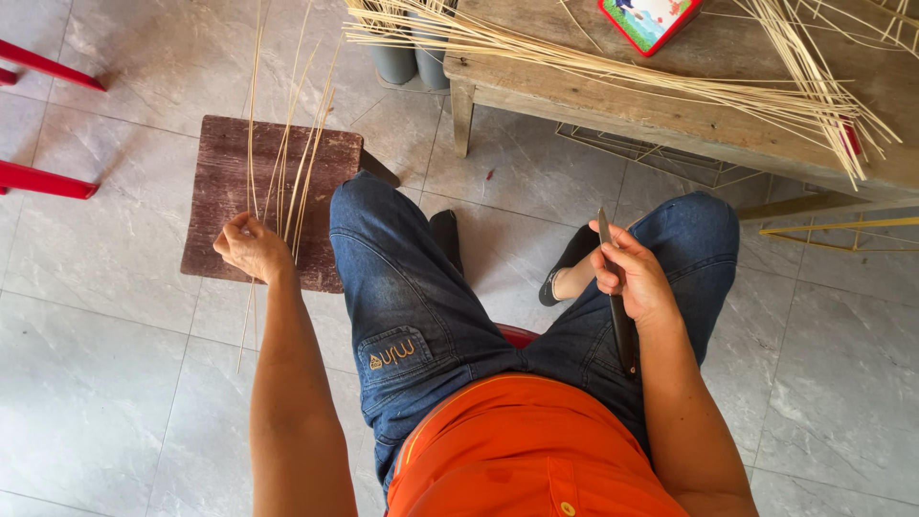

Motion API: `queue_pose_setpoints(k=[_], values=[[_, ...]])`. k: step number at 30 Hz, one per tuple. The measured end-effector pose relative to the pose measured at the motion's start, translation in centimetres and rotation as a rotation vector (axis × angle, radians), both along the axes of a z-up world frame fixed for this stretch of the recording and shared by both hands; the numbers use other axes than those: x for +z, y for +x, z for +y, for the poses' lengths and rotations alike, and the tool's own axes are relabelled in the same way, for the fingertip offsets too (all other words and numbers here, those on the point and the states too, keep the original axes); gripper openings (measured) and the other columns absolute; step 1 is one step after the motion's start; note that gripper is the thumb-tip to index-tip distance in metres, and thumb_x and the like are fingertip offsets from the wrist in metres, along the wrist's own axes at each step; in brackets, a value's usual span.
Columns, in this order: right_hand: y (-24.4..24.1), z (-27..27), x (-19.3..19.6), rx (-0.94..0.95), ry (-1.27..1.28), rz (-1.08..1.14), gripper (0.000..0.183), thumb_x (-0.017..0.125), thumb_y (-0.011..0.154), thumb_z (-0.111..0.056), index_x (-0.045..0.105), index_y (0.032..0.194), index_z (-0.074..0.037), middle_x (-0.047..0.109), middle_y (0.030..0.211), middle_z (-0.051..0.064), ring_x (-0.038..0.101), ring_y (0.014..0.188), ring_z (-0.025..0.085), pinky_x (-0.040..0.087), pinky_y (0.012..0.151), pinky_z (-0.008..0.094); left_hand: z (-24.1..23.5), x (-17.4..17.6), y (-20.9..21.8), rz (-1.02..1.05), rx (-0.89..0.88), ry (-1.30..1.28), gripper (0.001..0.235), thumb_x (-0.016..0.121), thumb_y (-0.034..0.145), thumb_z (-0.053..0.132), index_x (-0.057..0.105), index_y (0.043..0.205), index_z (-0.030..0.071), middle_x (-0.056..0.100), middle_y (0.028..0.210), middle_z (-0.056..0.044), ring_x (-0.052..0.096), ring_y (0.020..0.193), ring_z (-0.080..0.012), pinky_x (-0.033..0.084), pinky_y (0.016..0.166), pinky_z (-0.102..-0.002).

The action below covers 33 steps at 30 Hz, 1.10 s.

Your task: The person sits and repeatedly shaves thin bamboo strips using a knife, holding each strip with the left hand and drawing the blade along its length with the right hand. Finished strips are placed on a small wooden stool to the left.

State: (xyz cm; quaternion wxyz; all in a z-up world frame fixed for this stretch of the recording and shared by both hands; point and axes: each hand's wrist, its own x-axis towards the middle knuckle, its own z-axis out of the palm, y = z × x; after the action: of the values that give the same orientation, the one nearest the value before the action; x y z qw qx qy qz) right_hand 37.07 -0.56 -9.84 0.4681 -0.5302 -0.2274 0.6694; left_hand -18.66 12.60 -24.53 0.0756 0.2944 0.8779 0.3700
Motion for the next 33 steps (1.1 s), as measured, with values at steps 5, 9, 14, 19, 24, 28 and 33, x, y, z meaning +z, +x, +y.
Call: queue_pose_setpoints(k=[5, 9, 14, 19, 24, 28, 33], values=[[0.1, -0.2, 0.0, -0.018, -0.014, -0.023, 0.042, 0.05, 0.102, -0.01, 0.055, 0.143, -0.003, 0.059, 0.075, 0.003, 0.045, 0.051, 0.006, 0.035, 0.046, 0.022, 1.0, -0.1, 0.5, -0.321, 0.248, 0.089, 0.013, 0.058, 0.099, 0.025, 0.065, 0.102, 0.015, 0.052, 0.119, -0.002, 0.066, 0.101, -0.015, 0.056, 0.085, -0.026], [0.1, -0.1, -0.2, -0.01, -0.01, 0.018, 0.042, 0.05, 0.102, -0.01, 0.054, 0.144, -0.003, 0.06, 0.076, 0.004, 0.045, 0.052, 0.006, 0.036, 0.047, 0.022, 0.8, -0.4, 1.2, -0.199, 0.111, 0.041, 0.025, 0.06, 0.102, 0.034, 0.066, 0.111, 0.011, 0.054, 0.122, -0.008, 0.062, 0.109, -0.0214, 0.054, 0.091, -0.032], [-0.2, 0.2, -0.2, -0.001, -0.008, 0.015, 0.041, 0.05, 0.103, -0.01, 0.054, 0.143, -0.003, 0.059, 0.076, 0.004, 0.045, 0.051, 0.006, 0.036, 0.046, 0.022, -0.5, -2.1, 2.9, 0.333, -0.357, -0.018, 0.051, 0.078, 0.096, 0.039, 0.06, 0.13, 0.005, 0.058, 0.127, -0.018, 0.057, 0.113, -0.0339, 0.051, 0.091, -0.05], [0.0, 0.1, -0.1, -0.01, -0.017, 0.011, 0.041, 0.051, 0.102, -0.011, 0.054, 0.143, -0.004, 0.059, 0.074, 0.004, 0.045, 0.05, 0.006, 0.033, 0.045, 0.021, -0.8, -3.1, 3.3, 0.323, -0.351, -0.089, 0.051, 0.071, 0.098, 0.026, 0.058, 0.147, 0.017, 0.066, 0.13, -0.002, 0.056, 0.126, -0.027, 0.051, 0.096, -0.048], [0.1, 0.2, -0.1, -0.032, -0.058, 0.034, 0.042, 0.051, 0.102, -0.012, 0.054, 0.143, -0.005, 0.059, 0.074, 0.003, 0.045, 0.05, 0.005, 0.031, 0.043, 0.02, -0.5, -1.4, 2.9, 0.283, -0.376, -0.18, 0.05, 0.078, 0.095, 0.033, 0.061, 0.139, 0.019, 0.063, 0.123, -0.006, 0.054, 0.12, -0.0279, 0.047, 0.096, -0.05], [0.1, 0.1, -0.2, -0.03, -0.048, 0.044, 0.042, 0.051, 0.102, -0.012, 0.054, 0.143, -0.005, 0.059, 0.074, 0.003, 0.045, 0.05, 0.005, 0.031, 0.044, 0.02, -0.9, 0.5, 3.1, 0.305, -0.432, -0.174, 0.058, 0.082, 0.091, 0.039, 0.059, 0.139, 0.015, 0.059, 0.126, -0.012, 0.052, 0.12, -0.0318, 0.045, 0.095, -0.053], [0.3, 0.3, -0.4, -0.006, -0.016, 0.023, 0.042, 0.051, 0.103, -0.012, 0.054, 0.143, -0.004, 0.058, 0.074, 0.003, 0.045, 0.051, 0.006, 0.034, 0.045, 0.022, -1.0, 1.7, 3.4, 0.358, -0.476, -0.157, 0.067, 0.083, 0.087, 0.046, 0.056, 0.14, 0.016, 0.056, 0.131, -0.013, 0.051, 0.122, -0.0338, 0.044, 0.096, -0.054]])
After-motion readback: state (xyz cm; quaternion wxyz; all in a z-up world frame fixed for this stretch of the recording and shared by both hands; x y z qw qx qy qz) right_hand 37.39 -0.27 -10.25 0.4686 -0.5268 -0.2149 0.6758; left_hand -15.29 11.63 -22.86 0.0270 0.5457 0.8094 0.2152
